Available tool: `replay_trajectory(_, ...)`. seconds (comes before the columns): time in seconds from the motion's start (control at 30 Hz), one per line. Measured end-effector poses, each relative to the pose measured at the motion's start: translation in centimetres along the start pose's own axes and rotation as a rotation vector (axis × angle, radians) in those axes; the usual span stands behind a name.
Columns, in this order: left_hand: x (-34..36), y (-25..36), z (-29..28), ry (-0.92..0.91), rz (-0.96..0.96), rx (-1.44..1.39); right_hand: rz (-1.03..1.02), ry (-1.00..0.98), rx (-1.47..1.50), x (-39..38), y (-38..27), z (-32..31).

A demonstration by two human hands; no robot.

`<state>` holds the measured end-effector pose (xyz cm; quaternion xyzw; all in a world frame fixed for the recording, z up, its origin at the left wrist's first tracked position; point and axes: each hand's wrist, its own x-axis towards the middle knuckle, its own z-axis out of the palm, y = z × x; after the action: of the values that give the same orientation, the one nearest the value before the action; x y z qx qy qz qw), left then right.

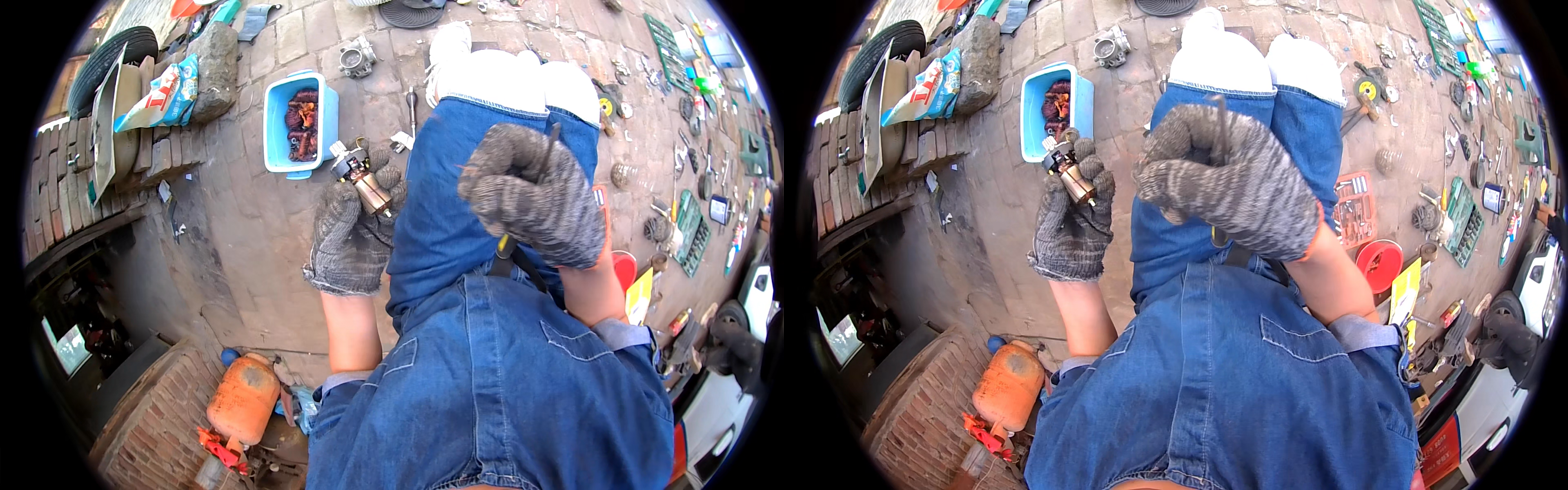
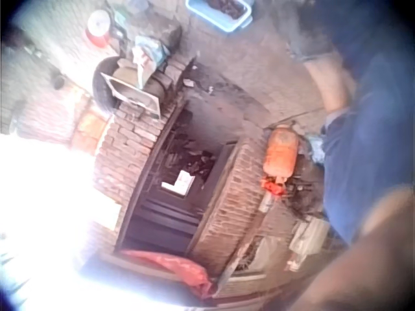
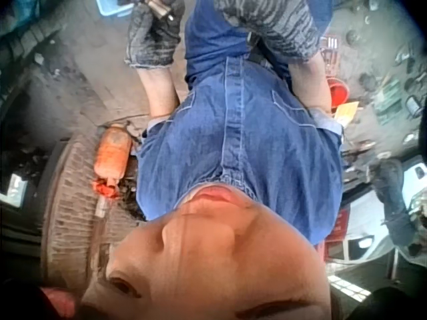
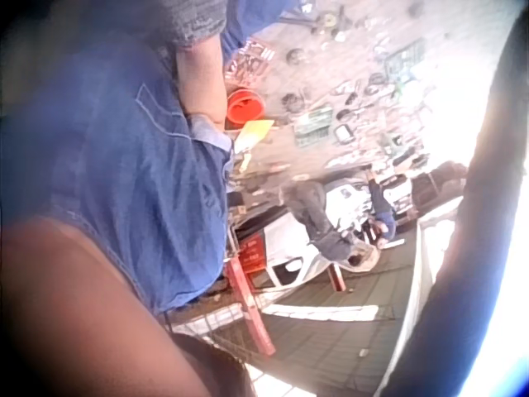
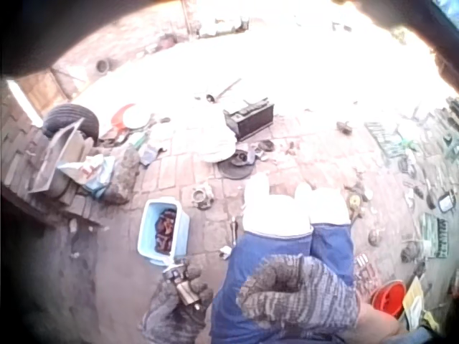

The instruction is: The person sits on the ground and uses a screwdriver to manipulate the internal components of a small electric motor. They repeatedly insert the tool into the motor housing, turn it, and inspect the assembly while holding the motor with gloved hands.

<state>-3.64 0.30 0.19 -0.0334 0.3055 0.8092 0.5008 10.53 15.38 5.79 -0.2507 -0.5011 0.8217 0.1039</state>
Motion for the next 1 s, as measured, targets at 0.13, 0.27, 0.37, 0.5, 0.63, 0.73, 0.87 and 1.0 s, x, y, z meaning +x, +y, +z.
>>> replay_trajectory(0.13,0.1,-0.2,0.3,-0.028,0.010,0.004,-0.004,0.087,-0.107,0.6,1.8,0.0)
replay_trajectory(0.27,0.0,-0.2,-0.1,-0.200,-0.018,-0.031,0.000,0.154,-0.123,0.7,1.7,-0.3)
replay_trajectory(0.37,0.2,-0.6,0.6,-0.212,-0.073,-0.038,0.006,0.161,-0.147,0.6,1.6,-0.8)
replay_trajectory(0.5,0.2,-1.3,2.6,-0.214,-0.112,0.074,0.048,0.058,-0.122,0.6,1.1,-1.2)
replay_trajectory(0.63,0.2,-1.4,3.0,-0.264,-0.158,0.084,0.206,-0.013,-0.148,1.1,0.6,-1.5)
replay_trajectory(0.73,0.6,-1.3,3.8,-0.278,-0.158,0.079,-0.019,-0.058,-0.257,1.1,1.9,-1.7)
replay_trajectory(0.87,0.7,-1.9,4.1,-0.228,-0.044,0.057,0.120,-0.080,-0.109,1.1,1.8,-1.9)
replay_trajectory(1.0,0.1,-2.1,3.5,-0.189,-0.031,0.157,0.126,-0.065,-0.073,0.4,1.6,-1.8)
